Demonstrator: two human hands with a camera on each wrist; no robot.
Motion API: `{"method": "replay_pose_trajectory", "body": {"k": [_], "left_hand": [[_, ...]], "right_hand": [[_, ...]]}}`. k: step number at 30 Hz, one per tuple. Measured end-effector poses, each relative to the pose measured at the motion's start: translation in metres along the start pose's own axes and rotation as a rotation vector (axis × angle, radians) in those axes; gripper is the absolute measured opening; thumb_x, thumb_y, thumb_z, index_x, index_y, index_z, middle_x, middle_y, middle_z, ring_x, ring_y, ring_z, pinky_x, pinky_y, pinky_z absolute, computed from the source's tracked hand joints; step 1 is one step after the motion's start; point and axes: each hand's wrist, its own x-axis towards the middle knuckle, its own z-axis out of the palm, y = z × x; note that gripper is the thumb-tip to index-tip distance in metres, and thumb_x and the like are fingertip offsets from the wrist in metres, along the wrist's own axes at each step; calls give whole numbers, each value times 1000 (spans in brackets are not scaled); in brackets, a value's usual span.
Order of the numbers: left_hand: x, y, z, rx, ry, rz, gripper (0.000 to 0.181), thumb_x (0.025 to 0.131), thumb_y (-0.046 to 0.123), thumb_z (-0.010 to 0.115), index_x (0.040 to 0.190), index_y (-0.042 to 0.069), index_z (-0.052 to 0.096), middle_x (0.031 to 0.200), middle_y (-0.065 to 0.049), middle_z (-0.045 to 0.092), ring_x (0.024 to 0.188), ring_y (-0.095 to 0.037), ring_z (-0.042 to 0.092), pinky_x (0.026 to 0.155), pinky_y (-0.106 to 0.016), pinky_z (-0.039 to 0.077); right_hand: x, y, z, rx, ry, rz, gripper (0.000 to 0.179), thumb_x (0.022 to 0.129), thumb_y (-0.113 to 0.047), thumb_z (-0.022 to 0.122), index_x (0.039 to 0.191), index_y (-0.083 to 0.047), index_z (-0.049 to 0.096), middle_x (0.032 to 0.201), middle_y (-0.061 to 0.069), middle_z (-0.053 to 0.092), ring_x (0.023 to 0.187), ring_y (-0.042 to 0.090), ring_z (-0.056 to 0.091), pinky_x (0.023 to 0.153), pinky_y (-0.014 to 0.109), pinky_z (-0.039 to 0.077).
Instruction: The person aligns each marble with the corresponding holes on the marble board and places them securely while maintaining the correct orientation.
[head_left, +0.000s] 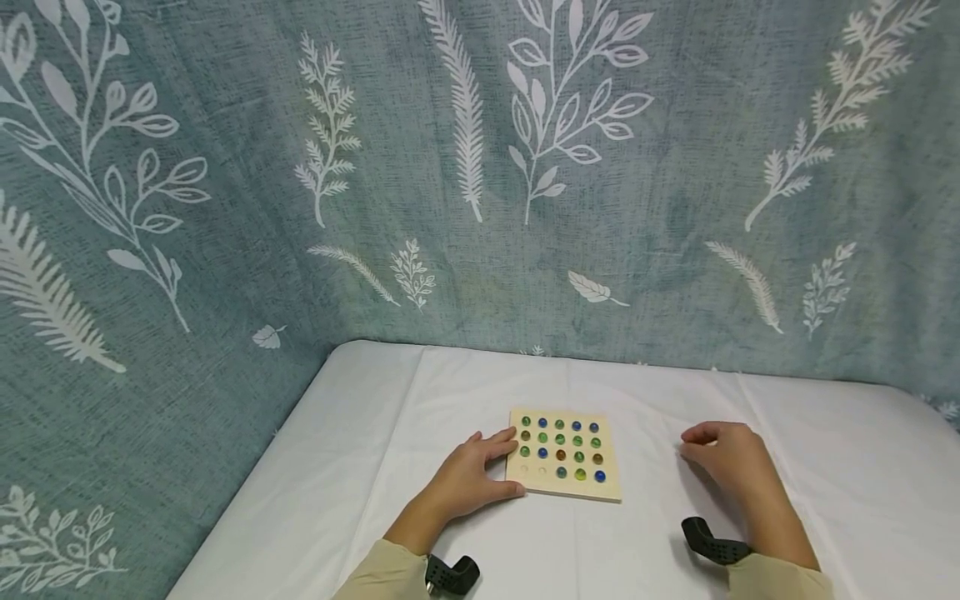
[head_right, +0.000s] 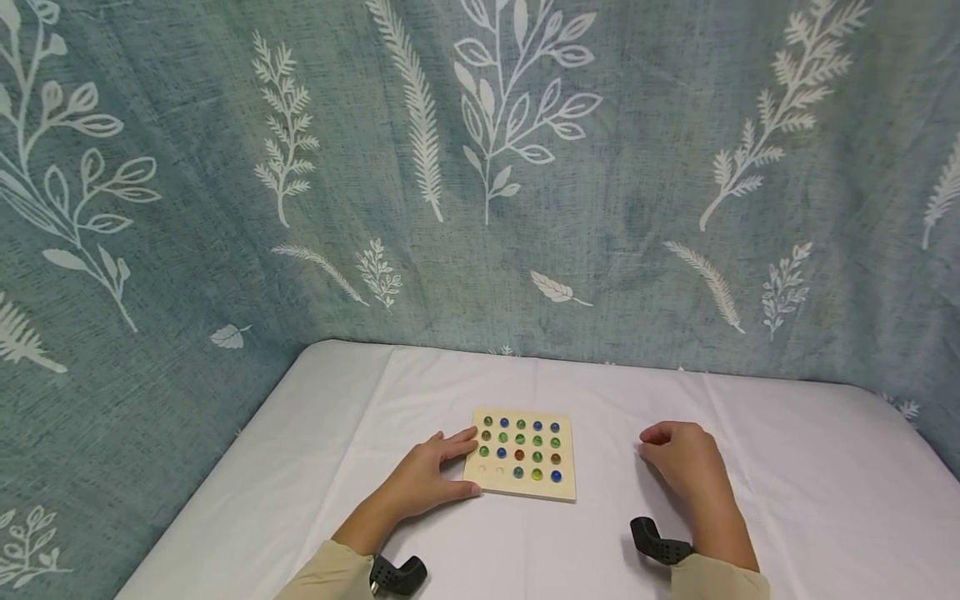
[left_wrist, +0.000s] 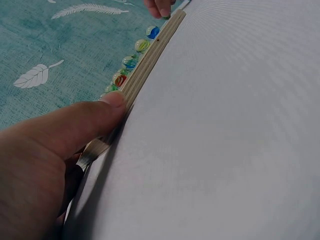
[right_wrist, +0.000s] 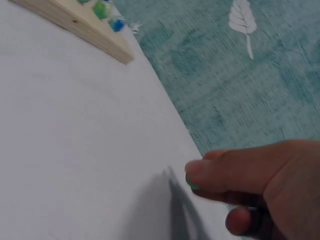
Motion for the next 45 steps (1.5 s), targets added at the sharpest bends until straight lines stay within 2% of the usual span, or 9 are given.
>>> {"method": "replay_pose_trajectory", "body": {"k": [5,8,14,19,25,30,33,38,45], "left_hand": [[-1,0,0,1,-1,-4,69,75,47,83,136,20,62,150,14,45,144,-37,34,118,-53,30],[-2,0,-1,-2,1,-9,70,75,47,83,136,20,62,151,15,44,144,-39,34,117,-55,31],[-1,-1,0,-1,0,-7,69,76,46,82,137,21,61,151,16,43,144,-40,33,117,-56,31],[-1,-1,0,-8,-3,-12,69,76,46,82,137,21,61,151,16,43,145,-38,32,118,-55,30],[-1,-1,-1,-16,1,3,69,76,44,83,136,19,61,151,15,44,146,-34,32,120,-50,28],[-1,-1,-1,-7,-2,2,69,76,45,83,136,19,61,151,15,44,146,-32,32,120,-49,28],[-1,-1,-1,2,0,4,70,76,46,83,136,19,61,150,15,44,146,-32,33,120,-49,28],[0,-1,-1,2,3,0,70,75,45,84,136,19,61,150,15,44,146,-32,33,120,-49,29],[0,-1,-3,11,-5,5,69,77,46,82,137,21,61,151,14,44,145,-36,34,119,-51,30]], "right_hand": [[2,-10,15,-23,16,-48,21,88,-20,71,104,-8,76,108,18,70,90,30,60,69,42,49],[4,-12,20,-46,23,-62,20,87,-18,72,104,-7,76,110,20,69,94,34,61,73,45,51],[6,-13,22,-76,14,-63,24,86,-18,73,106,-4,75,114,23,68,107,45,58,85,57,50],[6,-11,20,-82,12,-73,27,86,-19,73,108,-2,74,107,19,70,110,47,56,91,62,46],[5,-9,18,-82,18,-71,30,88,-22,71,109,1,73,107,21,69,107,46,58,88,60,48],[3,-19,22,-60,61,-93,34,92,-27,66,111,1,72,113,25,65,100,41,60,77,51,53],[0,-36,28,-41,99,-142,34,93,-27,64,112,1,71,117,25,64,102,42,60,79,53,53],[-6,-72,50,-7,125,-249,28,94,-25,65,110,-4,73,123,19,64,120,43,54,99,61,46],[-19,-108,85,-8,53,-459,20,90,-23,71,103,-9,76,124,8,67,125,34,56,103,56,47]]}}
